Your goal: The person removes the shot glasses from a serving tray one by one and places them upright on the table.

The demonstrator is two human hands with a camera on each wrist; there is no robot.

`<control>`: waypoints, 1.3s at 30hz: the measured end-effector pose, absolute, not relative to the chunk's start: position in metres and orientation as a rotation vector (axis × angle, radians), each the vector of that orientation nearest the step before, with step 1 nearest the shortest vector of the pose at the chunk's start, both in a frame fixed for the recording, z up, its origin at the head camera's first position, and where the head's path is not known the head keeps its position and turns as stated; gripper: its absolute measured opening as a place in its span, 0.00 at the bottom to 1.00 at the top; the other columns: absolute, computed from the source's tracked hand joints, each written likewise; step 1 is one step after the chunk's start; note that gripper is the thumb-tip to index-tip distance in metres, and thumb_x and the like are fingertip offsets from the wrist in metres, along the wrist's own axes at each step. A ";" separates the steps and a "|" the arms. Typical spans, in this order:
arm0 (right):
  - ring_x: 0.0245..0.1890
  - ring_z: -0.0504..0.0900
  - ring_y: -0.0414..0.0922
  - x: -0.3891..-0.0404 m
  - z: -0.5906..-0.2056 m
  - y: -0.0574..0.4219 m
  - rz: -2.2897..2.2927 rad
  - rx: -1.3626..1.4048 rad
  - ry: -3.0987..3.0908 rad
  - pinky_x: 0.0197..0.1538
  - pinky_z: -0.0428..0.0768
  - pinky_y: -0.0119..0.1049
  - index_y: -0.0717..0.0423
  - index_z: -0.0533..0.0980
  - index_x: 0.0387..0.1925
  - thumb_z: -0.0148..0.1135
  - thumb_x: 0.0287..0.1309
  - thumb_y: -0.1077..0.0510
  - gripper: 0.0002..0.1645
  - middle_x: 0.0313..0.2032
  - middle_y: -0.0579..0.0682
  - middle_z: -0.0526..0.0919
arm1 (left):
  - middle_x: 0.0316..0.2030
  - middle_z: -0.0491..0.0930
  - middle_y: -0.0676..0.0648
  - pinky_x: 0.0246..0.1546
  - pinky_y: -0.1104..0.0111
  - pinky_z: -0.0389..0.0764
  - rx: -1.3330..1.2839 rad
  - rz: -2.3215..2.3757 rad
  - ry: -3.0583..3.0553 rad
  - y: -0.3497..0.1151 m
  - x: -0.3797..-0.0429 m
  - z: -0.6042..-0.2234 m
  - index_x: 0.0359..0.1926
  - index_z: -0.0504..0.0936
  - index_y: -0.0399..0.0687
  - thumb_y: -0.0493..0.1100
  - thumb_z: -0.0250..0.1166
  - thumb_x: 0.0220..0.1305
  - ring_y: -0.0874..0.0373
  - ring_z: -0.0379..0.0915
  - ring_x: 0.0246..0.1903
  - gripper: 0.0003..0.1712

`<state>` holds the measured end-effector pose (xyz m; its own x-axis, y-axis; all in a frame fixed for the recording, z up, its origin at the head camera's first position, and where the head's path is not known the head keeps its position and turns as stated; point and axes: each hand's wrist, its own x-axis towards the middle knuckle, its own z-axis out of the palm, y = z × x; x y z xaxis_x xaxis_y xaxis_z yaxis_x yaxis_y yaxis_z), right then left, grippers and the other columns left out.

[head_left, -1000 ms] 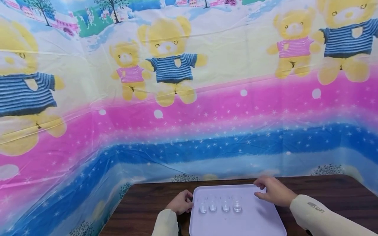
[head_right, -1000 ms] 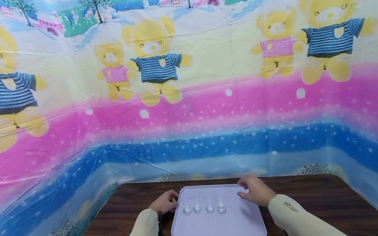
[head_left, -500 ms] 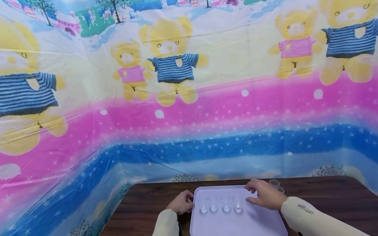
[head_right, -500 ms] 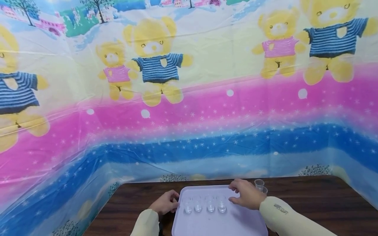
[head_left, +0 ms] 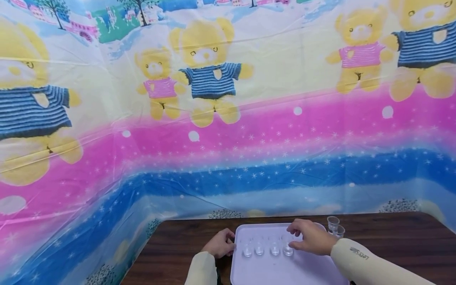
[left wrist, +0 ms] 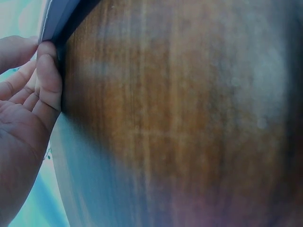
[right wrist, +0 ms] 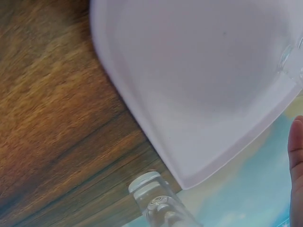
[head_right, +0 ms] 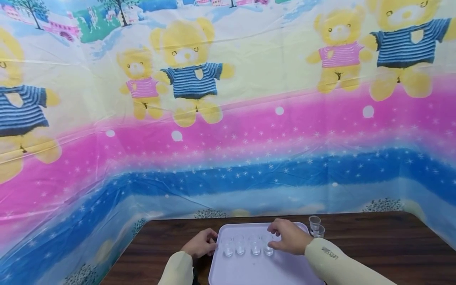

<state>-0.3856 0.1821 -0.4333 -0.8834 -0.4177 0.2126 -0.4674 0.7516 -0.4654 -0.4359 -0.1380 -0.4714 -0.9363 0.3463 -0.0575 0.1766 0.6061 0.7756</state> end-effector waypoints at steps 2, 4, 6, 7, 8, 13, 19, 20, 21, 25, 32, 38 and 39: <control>0.36 0.76 0.42 -0.385 -0.432 0.180 0.818 0.735 -2.851 0.38 0.77 0.38 0.53 0.78 0.41 0.72 0.47 0.52 0.19 0.34 0.41 0.76 | 0.22 0.76 0.45 0.23 0.65 0.74 0.433 1.238 2.628 -0.138 -0.436 -0.471 0.44 0.71 0.38 0.31 0.62 0.59 0.55 0.73 0.20 0.12; 0.35 0.76 0.42 -0.384 -0.431 0.178 0.836 0.743 -2.854 0.37 0.77 0.37 0.53 0.79 0.41 0.72 0.48 0.53 0.18 0.33 0.42 0.76 | 0.22 0.76 0.45 0.23 0.65 0.74 0.435 1.241 2.627 -0.138 -0.436 -0.471 0.44 0.71 0.37 0.31 0.62 0.59 0.55 0.73 0.20 0.12; 0.34 0.75 0.42 -0.383 -0.430 0.176 0.838 0.747 -2.857 0.37 0.77 0.36 0.53 0.79 0.40 0.72 0.48 0.53 0.17 0.33 0.42 0.76 | 0.22 0.76 0.45 0.23 0.65 0.75 0.438 1.245 2.627 -0.138 -0.435 -0.470 0.44 0.71 0.37 0.31 0.62 0.59 0.55 0.73 0.20 0.12; 0.34 0.75 0.42 -0.383 -0.430 0.176 0.836 0.749 -2.859 0.36 0.77 0.36 0.53 0.79 0.40 0.72 0.48 0.53 0.16 0.32 0.42 0.75 | 0.22 0.76 0.45 0.23 0.64 0.75 0.437 1.247 2.627 -0.138 -0.434 -0.470 0.44 0.71 0.37 0.31 0.62 0.59 0.55 0.73 0.20 0.12; 0.33 0.74 0.41 -0.383 -0.429 0.175 0.834 0.747 -2.861 0.36 0.76 0.35 0.52 0.79 0.39 0.72 0.49 0.54 0.16 0.32 0.42 0.75 | 0.22 0.76 0.45 0.23 0.64 0.75 0.434 1.246 2.629 -0.138 -0.434 -0.469 0.44 0.71 0.37 0.31 0.62 0.59 0.55 0.73 0.20 0.12; 0.31 0.73 0.41 -0.384 -0.431 0.175 0.822 0.738 -2.862 0.34 0.75 0.34 0.52 0.78 0.38 0.71 0.49 0.55 0.14 0.31 0.42 0.74 | 0.23 0.76 0.45 0.24 0.64 0.76 0.427 1.244 2.630 -0.137 -0.432 -0.467 0.44 0.71 0.37 0.31 0.62 0.59 0.55 0.73 0.20 0.12; 0.31 0.72 0.40 -0.388 -0.434 0.184 0.763 0.698 -2.852 0.33 0.74 0.35 0.53 0.78 0.38 0.70 0.50 0.55 0.14 0.31 0.43 0.74 | 0.22 0.75 0.45 0.24 0.64 0.76 0.429 1.248 2.629 -0.137 -0.433 -0.469 0.44 0.71 0.37 0.31 0.62 0.59 0.55 0.73 0.20 0.13; 0.31 0.72 0.39 -0.389 -0.433 0.186 0.761 0.691 -2.853 0.33 0.74 0.36 0.52 0.77 0.38 0.70 0.50 0.55 0.14 0.31 0.42 0.74 | 0.22 0.75 0.45 0.23 0.65 0.75 0.428 1.247 2.630 -0.137 -0.434 -0.469 0.44 0.71 0.37 0.31 0.62 0.59 0.55 0.72 0.20 0.13; 0.31 0.72 0.39 -0.388 -0.433 0.188 0.762 0.684 -2.853 0.33 0.74 0.36 0.52 0.77 0.38 0.70 0.50 0.55 0.13 0.31 0.42 0.74 | 0.22 0.75 0.45 0.23 0.65 0.75 0.431 1.245 2.631 -0.138 -0.434 -0.469 0.44 0.71 0.37 0.31 0.62 0.59 0.56 0.72 0.20 0.13; 0.31 0.73 0.39 -0.388 -0.430 0.196 0.762 0.642 -2.853 0.33 0.74 0.36 0.51 0.77 0.38 0.70 0.50 0.56 0.13 0.30 0.41 0.73 | 0.22 0.75 0.46 0.23 0.65 0.75 0.443 1.242 2.628 -0.138 -0.434 -0.470 0.44 0.71 0.37 0.31 0.62 0.59 0.56 0.72 0.20 0.13; 0.32 0.74 0.40 -0.384 -0.425 0.217 0.760 0.603 -2.842 0.34 0.75 0.37 0.54 0.77 0.39 0.69 0.51 0.57 0.13 0.31 0.43 0.75 | 0.22 0.75 0.46 0.23 0.65 0.75 0.469 1.244 2.637 -0.137 -0.434 -0.469 0.44 0.71 0.36 0.30 0.62 0.59 0.56 0.72 0.19 0.13; 0.31 0.73 0.39 -0.380 -0.421 0.238 0.749 0.565 -2.841 0.33 0.74 0.36 0.57 0.77 0.39 0.69 0.51 0.57 0.14 0.30 0.43 0.75 | 0.22 0.75 0.46 0.24 0.65 0.76 0.467 1.233 2.640 -0.137 -0.433 -0.467 0.44 0.71 0.36 0.31 0.62 0.59 0.56 0.72 0.20 0.13; 0.30 0.73 0.39 -0.380 -0.421 0.241 0.750 0.565 -2.838 0.33 0.74 0.35 0.57 0.77 0.39 0.69 0.51 0.57 0.14 0.30 0.43 0.75 | 0.22 0.75 0.46 0.24 0.64 0.76 0.466 1.230 2.641 -0.137 -0.433 -0.467 0.44 0.71 0.36 0.31 0.62 0.59 0.56 0.72 0.20 0.13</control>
<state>-0.3796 0.2411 -0.4208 -0.9173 -0.3187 0.2386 -0.3950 0.8037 -0.4449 -0.4329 -0.1372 -0.4672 -0.9323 0.3595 -0.0394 0.2013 0.6063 0.7693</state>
